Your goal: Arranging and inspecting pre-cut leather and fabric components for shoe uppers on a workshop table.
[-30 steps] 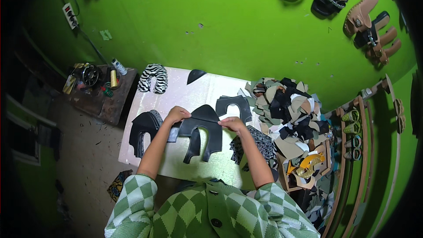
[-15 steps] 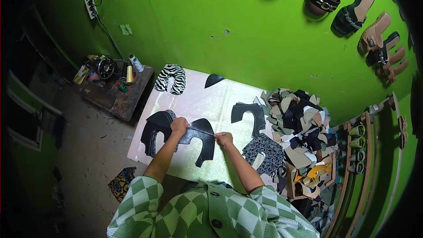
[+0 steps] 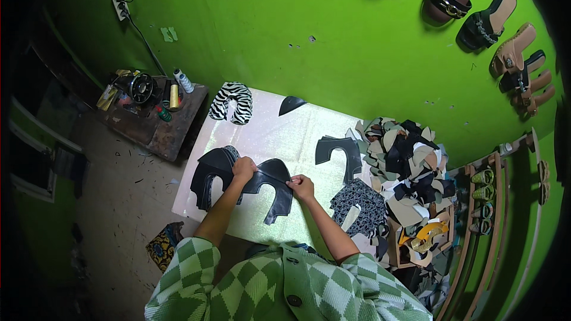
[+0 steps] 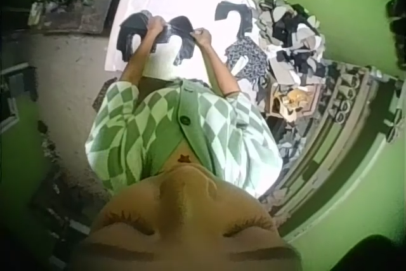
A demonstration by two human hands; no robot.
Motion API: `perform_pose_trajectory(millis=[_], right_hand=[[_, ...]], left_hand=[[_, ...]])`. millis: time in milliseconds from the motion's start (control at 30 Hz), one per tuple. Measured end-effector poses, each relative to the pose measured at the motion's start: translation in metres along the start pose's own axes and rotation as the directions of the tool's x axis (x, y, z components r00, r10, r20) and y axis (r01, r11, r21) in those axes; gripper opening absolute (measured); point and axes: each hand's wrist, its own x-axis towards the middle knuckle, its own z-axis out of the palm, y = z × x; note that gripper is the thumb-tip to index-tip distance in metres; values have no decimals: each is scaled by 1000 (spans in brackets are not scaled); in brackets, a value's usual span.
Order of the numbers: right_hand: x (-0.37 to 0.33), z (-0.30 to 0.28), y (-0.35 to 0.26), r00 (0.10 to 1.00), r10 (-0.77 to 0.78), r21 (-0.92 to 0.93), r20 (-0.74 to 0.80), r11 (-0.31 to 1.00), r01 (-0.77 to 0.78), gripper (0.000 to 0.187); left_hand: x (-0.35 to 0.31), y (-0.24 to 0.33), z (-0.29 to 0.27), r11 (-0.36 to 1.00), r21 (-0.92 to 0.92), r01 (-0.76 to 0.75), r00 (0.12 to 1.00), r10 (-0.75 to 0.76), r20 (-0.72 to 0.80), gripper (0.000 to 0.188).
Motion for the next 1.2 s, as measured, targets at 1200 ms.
perform_pose_trajectory(millis=[1200], right_hand=[[1,-5,-21,972,-184,-121,-148,978,167,17]], left_hand=[[-20,12,12,978,83,-192,947,207,-245,21]])
